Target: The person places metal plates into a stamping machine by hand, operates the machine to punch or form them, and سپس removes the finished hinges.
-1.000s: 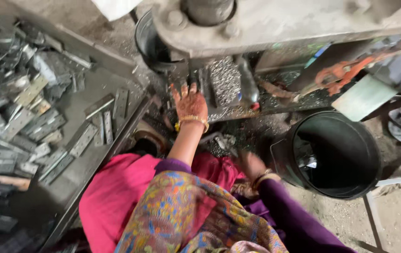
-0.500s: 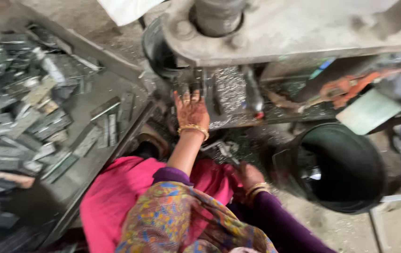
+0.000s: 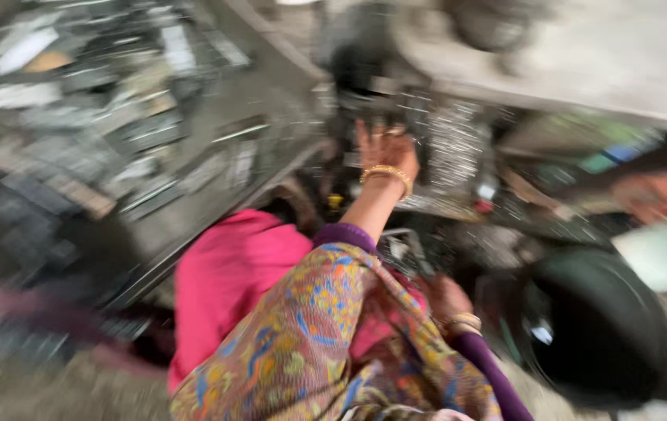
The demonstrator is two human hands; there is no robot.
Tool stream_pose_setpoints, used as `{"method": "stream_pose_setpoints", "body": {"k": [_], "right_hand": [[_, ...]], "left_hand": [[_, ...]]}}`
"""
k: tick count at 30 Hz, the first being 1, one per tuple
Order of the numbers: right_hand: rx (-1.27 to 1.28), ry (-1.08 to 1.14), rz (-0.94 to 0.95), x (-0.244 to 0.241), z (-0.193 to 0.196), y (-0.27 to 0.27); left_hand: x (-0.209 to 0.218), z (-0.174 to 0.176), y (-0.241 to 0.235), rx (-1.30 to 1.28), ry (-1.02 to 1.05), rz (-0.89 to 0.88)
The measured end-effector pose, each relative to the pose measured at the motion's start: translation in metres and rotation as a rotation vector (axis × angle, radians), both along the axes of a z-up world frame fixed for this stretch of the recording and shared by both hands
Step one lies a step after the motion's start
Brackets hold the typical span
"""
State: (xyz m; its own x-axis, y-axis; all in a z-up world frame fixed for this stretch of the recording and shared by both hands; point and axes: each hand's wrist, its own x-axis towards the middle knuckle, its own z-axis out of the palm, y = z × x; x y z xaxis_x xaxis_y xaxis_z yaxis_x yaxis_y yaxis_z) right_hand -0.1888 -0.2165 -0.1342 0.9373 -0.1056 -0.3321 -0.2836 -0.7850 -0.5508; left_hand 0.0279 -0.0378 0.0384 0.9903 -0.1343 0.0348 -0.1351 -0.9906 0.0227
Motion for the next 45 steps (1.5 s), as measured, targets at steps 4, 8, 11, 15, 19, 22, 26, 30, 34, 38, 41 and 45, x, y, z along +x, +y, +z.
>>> {"method": "stream_pose_setpoints", "body": {"k": [4, 8, 11, 15, 19, 22, 26, 30, 34, 38, 41, 45], "right_hand": [[-0.118, -0.625, -0.052, -0.001, 0.091, -0.005], [-0.163, -0.684, -0.02, 0.02, 0.156, 0.012], [-0.164, -0.455, -0.073, 0.029, 0.178, 0.026], [-0.159, -0.588, -0.077, 0.013, 0.176, 0.024], [-0.035, -0.557, -0.161, 0.017, 0.173, 0.021], [-0.039, -0.552, -0.174, 0.021, 0.167, 0.022], [-0.072, -0.518, -0.169, 0.02, 0.156, 0.02], [-0.182, -0.318, -0.098, 0.024, 0.148, 0.011], [-0.205, 0.006, -0.007, 0.03, 0.143, 0.018], [-0.196, 0.001, 0.126, 0.033, 0.141, 0.018], [-0.161, 0.049, 0.14, 0.041, 0.121, 0.002], [-0.113, -0.006, 0.141, 0.041, 0.048, -0.014]], "left_hand": [[0.006, -0.02, 0.092, -0.125, -0.267, 0.146], [0.005, -0.055, 0.23, -0.246, -0.216, 0.618], [0.006, -0.092, 0.273, 0.246, -0.216, 0.586], [-0.007, -0.125, 0.278, -0.108, -0.196, 0.57], [-0.001, -0.069, 0.284, 0.004, -0.168, 0.489], [-0.016, -0.02, 0.248, -0.149, -0.186, 0.356], [-0.034, 0.0, 0.129, -0.501, -0.192, -0.072], [-0.044, -0.002, 0.064, -0.288, -0.283, -0.477], [-0.064, -0.004, 0.032, -0.207, 0.099, -0.139], [-0.077, -0.001, 0.003, 0.175, -0.086, -0.134], [-0.065, -0.001, -0.006, 0.254, 0.031, -0.163], [-0.042, -0.013, 0.002, 0.253, 0.082, -0.132]]}}
